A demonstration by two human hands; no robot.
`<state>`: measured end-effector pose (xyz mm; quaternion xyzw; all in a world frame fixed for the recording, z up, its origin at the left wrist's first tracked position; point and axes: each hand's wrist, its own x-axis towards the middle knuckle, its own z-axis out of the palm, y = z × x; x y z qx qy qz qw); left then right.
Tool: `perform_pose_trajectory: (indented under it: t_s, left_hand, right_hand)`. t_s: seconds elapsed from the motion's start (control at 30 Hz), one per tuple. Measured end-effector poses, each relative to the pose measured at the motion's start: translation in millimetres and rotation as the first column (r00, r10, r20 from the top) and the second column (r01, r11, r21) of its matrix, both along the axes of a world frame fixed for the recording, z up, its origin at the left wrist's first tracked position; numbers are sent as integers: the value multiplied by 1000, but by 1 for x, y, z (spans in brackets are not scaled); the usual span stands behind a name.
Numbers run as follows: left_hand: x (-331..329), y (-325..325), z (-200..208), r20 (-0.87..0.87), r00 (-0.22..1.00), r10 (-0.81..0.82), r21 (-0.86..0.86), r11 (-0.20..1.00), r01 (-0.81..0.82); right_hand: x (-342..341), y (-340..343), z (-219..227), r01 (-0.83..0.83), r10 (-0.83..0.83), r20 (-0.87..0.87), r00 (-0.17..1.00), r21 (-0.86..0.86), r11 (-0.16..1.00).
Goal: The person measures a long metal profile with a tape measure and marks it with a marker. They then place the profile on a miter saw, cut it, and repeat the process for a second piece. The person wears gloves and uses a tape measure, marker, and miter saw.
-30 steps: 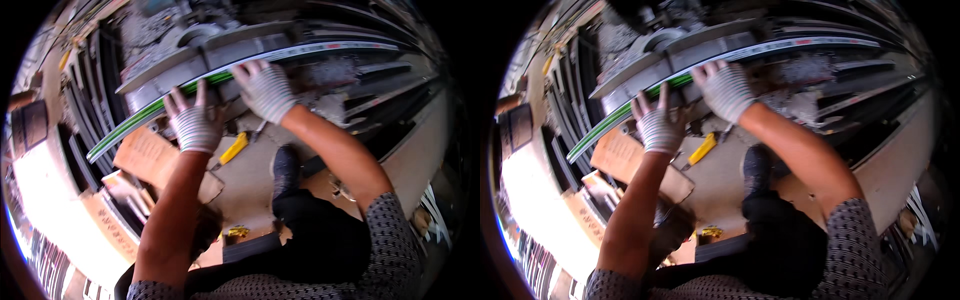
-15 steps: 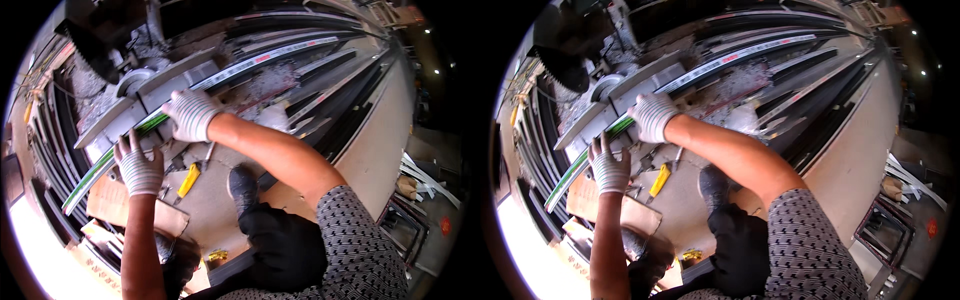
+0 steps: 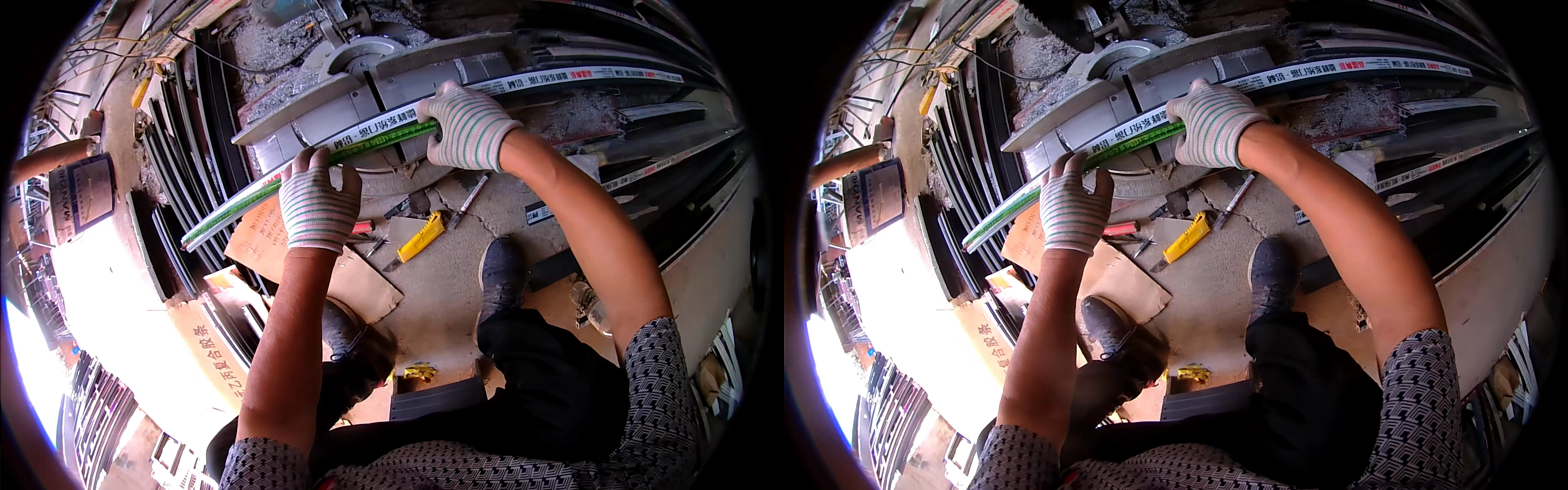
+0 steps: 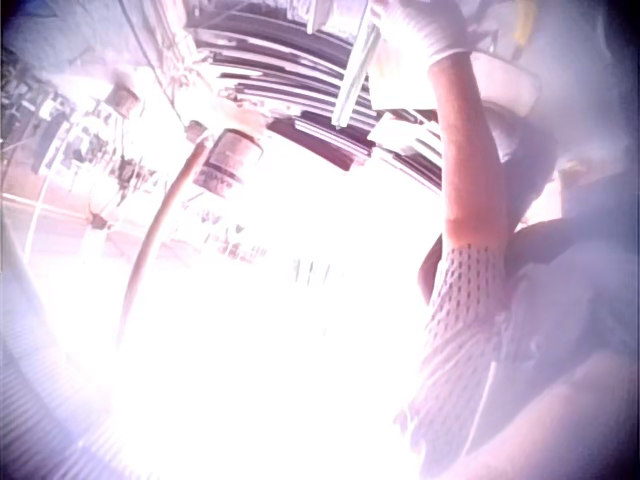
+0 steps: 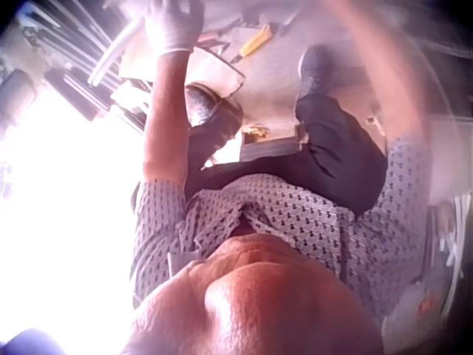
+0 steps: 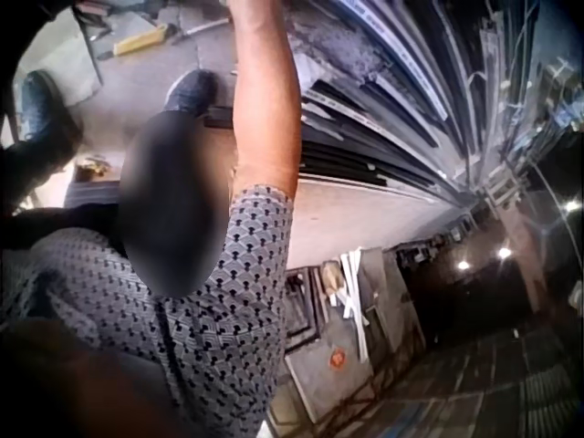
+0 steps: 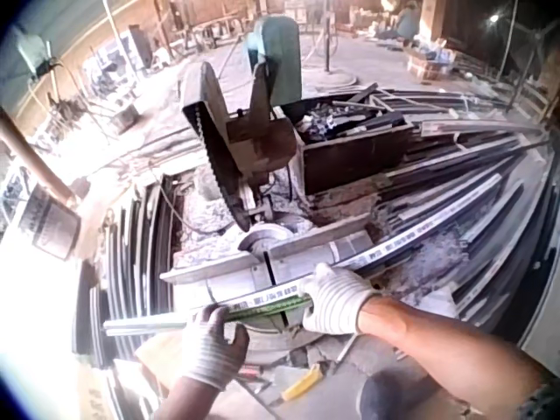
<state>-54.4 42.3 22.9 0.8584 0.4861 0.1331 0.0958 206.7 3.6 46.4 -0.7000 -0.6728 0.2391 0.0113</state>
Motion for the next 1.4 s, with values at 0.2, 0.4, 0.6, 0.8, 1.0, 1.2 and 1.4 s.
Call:
perform_pose_trajectory:
  t_s: [0.2, 0.4, 0.6, 0.8, 1.0, 1.2, 1.4]
  left_hand:
    - [-37, 26, 5, -78, 986, 150, -30, 988, -153]
    - [-103, 59, -5, -204, 953, 223, -37, 971, -235]
    - [-141, 90, -13, -278, 946, 168, -344, 902, -261]
    - [-157, 117, -35, -111, 983, 149, -696, 694, -184]
    - [-156, 123, -19, -98, 987, 125, -745, 649, -156]
    - [-154, 126, -25, -66, 991, 114, -770, 625, -123]
    - [-153, 124, -24, -82, 992, 100, -749, 651, -128]
  right_hand:
    - [5, -1, 0, -28, 27, -38, 999, -11, 1000]
    - [4, -1, 6, -26, 25, -50, 998, -16, 1000]
    - [11, -5, -3, -18, 20, -95, 995, 19, 1000]
    - [21, -28, -15, 23, 18, -212, 977, 189, 982]
    - [13, -93, -12, 42, -61, -290, 955, -73, 996]
    - [-4, -160, -71, -177, 54, -327, 944, -359, 916]
    - [-2, -172, -86, -180, 82, -306, 949, -306, 935]
